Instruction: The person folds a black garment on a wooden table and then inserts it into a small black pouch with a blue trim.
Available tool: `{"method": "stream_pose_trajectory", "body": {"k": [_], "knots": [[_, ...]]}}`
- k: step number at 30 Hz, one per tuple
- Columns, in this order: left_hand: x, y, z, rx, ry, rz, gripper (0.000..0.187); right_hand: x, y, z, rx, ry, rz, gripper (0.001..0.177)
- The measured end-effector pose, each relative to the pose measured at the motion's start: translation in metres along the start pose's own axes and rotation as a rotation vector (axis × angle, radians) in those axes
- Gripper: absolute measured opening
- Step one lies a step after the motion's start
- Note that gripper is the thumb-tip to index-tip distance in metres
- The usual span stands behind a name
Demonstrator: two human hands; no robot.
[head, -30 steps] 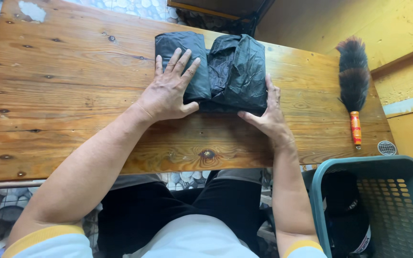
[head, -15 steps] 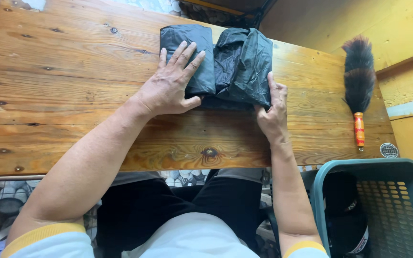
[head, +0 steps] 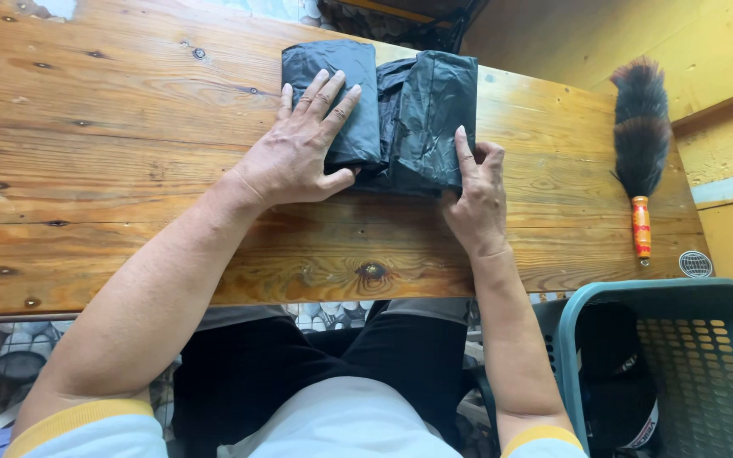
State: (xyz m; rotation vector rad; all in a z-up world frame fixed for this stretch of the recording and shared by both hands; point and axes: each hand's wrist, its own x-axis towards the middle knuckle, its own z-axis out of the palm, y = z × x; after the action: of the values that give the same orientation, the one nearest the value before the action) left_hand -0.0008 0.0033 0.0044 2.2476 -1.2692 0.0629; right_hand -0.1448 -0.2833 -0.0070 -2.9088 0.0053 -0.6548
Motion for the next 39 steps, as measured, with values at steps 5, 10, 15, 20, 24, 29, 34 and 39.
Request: {"method": "stream_pose_trajectory", "body": {"k": [5,10,15,20,24,29,34,39], "knots": [[0.000,0.003,-0.001,0.029,-0.012,0.015,0.102,0.002,-0.005,-0.002,-0.067,-0.033,-0.004,0.088],[0.000,0.007,0.006,0.163,-0.049,0.091,0.098,0.005,-0.012,-0.008,-0.092,-0.047,-0.004,0.086],[0.004,0.007,0.022,0.328,-0.065,0.071,0.087,0.013,-0.022,-0.032,-0.024,-0.302,0.178,0.099],[0.003,0.015,0.018,0.322,-0.088,0.012,0.086,0.023,-0.013,-0.067,0.462,-0.416,0.211,0.097],[0.003,0.017,0.018,0.319,-0.098,-0.036,0.086,0.049,0.020,-0.056,0.871,-0.154,0.326,0.052],[0.004,0.010,0.021,0.329,-0.092,0.012,0.086,0.115,0.052,-0.008,1.001,-0.068,0.420,0.051],[0.006,0.007,0.018,0.335,-0.105,0.058,0.087,0.156,0.056,0.024,1.292,-0.061,0.553,0.052],[0.003,0.008,0.007,0.231,-0.071,0.075,0.086,0.159,0.059,0.045,1.183,-0.047,0.545,0.037]]}}
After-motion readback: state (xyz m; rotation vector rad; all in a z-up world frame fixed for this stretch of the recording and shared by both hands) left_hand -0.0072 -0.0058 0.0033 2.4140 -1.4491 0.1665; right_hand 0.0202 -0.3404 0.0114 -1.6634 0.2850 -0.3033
